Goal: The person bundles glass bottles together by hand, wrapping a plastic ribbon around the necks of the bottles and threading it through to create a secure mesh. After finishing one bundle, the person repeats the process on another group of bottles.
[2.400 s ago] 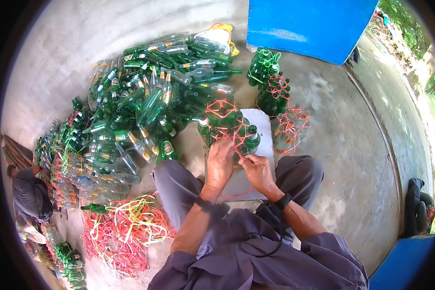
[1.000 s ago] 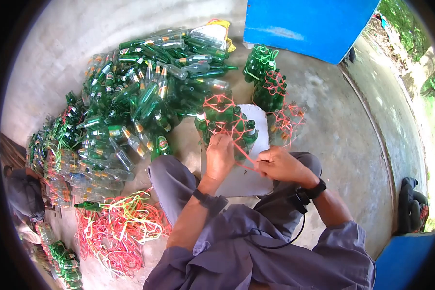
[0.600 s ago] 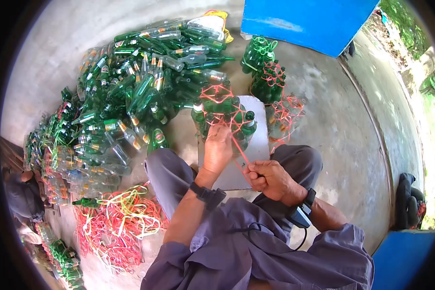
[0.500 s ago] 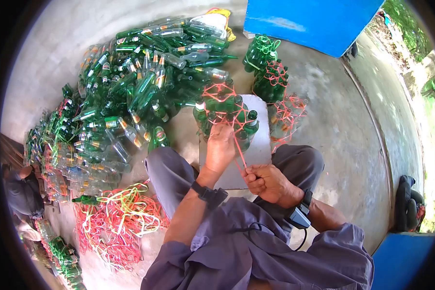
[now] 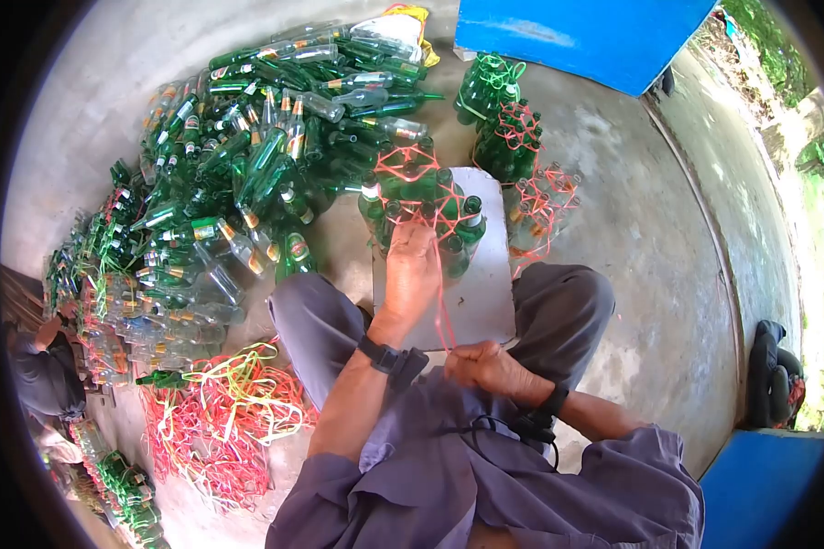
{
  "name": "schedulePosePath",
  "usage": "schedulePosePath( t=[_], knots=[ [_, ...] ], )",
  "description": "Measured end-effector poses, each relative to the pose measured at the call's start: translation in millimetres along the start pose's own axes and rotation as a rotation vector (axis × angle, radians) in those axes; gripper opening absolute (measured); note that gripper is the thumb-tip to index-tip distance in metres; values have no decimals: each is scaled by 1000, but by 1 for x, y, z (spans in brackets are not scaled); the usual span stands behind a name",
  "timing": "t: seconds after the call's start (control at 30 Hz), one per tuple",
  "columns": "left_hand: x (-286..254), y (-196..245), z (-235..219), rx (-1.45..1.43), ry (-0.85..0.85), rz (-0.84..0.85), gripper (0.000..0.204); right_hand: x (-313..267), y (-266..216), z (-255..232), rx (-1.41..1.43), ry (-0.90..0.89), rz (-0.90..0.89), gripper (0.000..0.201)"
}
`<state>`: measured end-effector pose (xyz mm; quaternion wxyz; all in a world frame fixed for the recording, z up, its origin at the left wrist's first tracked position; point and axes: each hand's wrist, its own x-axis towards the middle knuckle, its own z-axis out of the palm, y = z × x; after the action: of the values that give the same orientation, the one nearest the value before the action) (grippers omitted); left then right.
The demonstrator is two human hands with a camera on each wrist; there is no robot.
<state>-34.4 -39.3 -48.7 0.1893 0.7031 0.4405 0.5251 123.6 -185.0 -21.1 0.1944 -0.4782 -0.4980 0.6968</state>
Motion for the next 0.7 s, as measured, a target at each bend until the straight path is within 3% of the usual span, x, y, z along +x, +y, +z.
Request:
schedulePosePath(
  t=[0.13, 0.2, 0.23, 0.27, 0.33, 0.37, 0.43, 0.47, 0.57, 0.7],
  knots=[
    [1, -6, 5, 18, 1, 8, 22, -13, -31, 12, 320, -169, -19, 25],
    [-1, -6, 2, 21, -24, -15, 22, -9, -39, -1, 559, -183, 202, 26],
    [-2, -6, 2, 36, -21, 3, 23, -8, -37, -10, 16, -86, 142, 25],
    [-2, -6, 1, 39, -14, 7, 23, -8, -26, -18, 10, -89, 137, 25],
    [-1, -6, 2, 18, -5, 13, 24, -7, -2, -36, -509, -46, -65, 26],
    [0, -5, 3, 2, 11, 43, 24, -7, 4, -45, -516, -40, -67, 26],
    [-2, -8, 6, -9, 8, 20, 24, -8, 2, -55, -867, 267, -253, 26],
    [-4, -10, 6, -12, -2, -5, 24, -7, 0, -58, -871, 263, -257, 26],
    [-3, -5, 5, -14, 20, 15, 25, 10, -26, -53, -200, 344, -230, 26],
    [-3, -7, 3, 19, -9, -2, 25, 27, -39, -50, -188, 380, -301, 23]
  ],
)
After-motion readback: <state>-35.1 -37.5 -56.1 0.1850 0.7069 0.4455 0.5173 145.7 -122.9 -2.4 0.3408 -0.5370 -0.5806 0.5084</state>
